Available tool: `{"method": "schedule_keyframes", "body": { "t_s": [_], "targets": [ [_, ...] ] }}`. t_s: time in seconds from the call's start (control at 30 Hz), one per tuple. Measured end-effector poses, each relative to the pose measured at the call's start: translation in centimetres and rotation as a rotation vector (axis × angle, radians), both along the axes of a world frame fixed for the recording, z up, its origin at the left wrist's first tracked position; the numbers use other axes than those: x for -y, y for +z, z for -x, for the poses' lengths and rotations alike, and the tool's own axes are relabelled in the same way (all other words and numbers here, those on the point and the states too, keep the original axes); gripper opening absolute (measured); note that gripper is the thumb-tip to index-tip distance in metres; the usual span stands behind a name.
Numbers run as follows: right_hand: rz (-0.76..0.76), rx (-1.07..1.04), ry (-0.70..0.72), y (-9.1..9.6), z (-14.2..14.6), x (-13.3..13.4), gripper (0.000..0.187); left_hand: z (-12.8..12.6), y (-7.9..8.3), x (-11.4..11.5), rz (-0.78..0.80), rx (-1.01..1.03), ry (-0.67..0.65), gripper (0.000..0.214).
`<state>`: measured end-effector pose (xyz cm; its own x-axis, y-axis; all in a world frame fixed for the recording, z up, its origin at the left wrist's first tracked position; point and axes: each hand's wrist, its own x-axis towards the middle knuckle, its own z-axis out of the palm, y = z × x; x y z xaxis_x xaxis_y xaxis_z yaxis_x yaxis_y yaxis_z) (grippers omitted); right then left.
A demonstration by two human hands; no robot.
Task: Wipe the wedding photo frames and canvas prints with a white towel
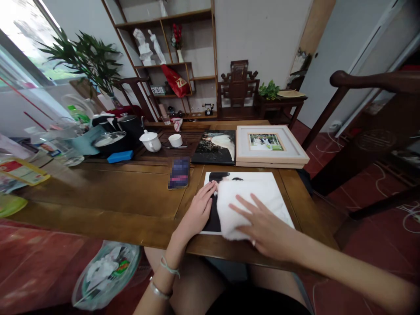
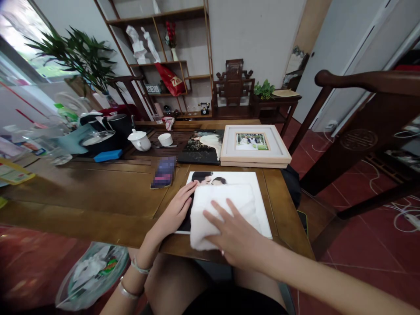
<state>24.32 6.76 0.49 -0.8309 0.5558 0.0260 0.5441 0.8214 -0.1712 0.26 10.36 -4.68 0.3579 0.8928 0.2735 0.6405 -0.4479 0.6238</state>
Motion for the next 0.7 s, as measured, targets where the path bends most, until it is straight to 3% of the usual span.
{"method": "schedule_keyframes", "body": {
  "t_s": [0.07, 0.13, 0.33, 0.4, 0.5, 0.7],
  "targets": [
    [0.035, -0.012, 0.067, 0.1, 0.3, 1.6, 0.046, 0.0, 0.0, 0.0, 0.005, -0.006, -0.007, 0.045],
    [0.038, -0.019, 0.069, 0.0, -0.2, 1.2, 0.049, 0.1, 0.0, 0.0, 0.005, -0.007, -0.012, 0.045],
    [-0.104, -0.075, -0.165, -0.4, -3.5, -6.4, 0.055, 0.1, 0.0, 0.1, -0.004, 0.012, -0.023, 0.044],
    [-0.121, -0.077, -0.218, -0.4, -3.7, -7.5, 0.058, 0.1, 0.0, 0.1, 0.003, 0.006, -0.018, 0.044],
    [-0.113, -0.029, -0.201, -0.3, -2.5, -5.8, 0.055, 0.1, 0.0, 0.0, 0.002, 0.009, -0.01, 0.045],
    [0.036, -0.027, 0.079, -0.2, 0.7, 2.1, 0.044, 0.1, -0.1, 0.0, -0.016, 0.006, -0.018, 0.044]
  ]
}}
